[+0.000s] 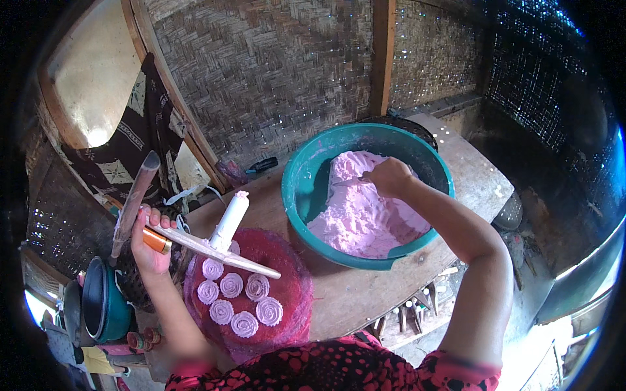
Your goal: The person scoops pink dough from a green bowl and uses a wooden extruder to form spiral shapes onto a pink mat. They repeatedly extrude, release, and arrange the spirals, then transfer the mat with the formed shapes into a woven basket.
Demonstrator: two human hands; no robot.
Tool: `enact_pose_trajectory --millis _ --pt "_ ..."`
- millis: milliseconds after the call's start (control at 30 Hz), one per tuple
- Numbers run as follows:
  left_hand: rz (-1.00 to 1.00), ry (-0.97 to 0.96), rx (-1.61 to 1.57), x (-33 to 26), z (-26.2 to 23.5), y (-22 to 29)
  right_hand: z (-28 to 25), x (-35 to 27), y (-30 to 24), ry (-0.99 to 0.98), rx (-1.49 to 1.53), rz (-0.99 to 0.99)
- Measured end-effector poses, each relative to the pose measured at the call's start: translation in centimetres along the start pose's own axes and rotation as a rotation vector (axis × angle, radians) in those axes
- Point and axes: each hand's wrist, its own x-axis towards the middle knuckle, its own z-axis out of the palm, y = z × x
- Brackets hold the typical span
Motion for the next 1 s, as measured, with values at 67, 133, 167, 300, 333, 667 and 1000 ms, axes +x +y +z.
enact_pose_trajectory --millis 67,133,167,300,333,667,1000 --pt "0.041 -0.035 -0.031 0.2 -0.2 -0.1 1.1 0.3 -0.5 0.001 0.021 -0.037" --pt "0.083 0.056 -0.004 0.6 -0.7 -0.2 1.3 -0.3 -1.1 0.036 0.071 -0.078" --pt "0.101 0.007 0.014 0.8 -1.0 -0.3 1.0 -0.7 -1.4 0.039 0.082 -0.110" --pt "0.177 0.191 0.300 2.0 -1.5 -2.1 -1.2 -3.1 -3.0 -0.091 0.172 -0.082" --pt "0.175 0.350 0.448 2.3 -1.2 -2.9 -1.9 -3.8 -3.5 -0.121 0.199 -0.065" --pt "0.694 -0.407 1.553 7.3 7.7 -7.9 -9.8 -14.5 -0.1 -0.181 0.574 0.150" --pt "0.984 -0.541 1.476 7.8 13.8 -11.9 -15.4 -17.5 2.1 -0.492 1.670 0.198"
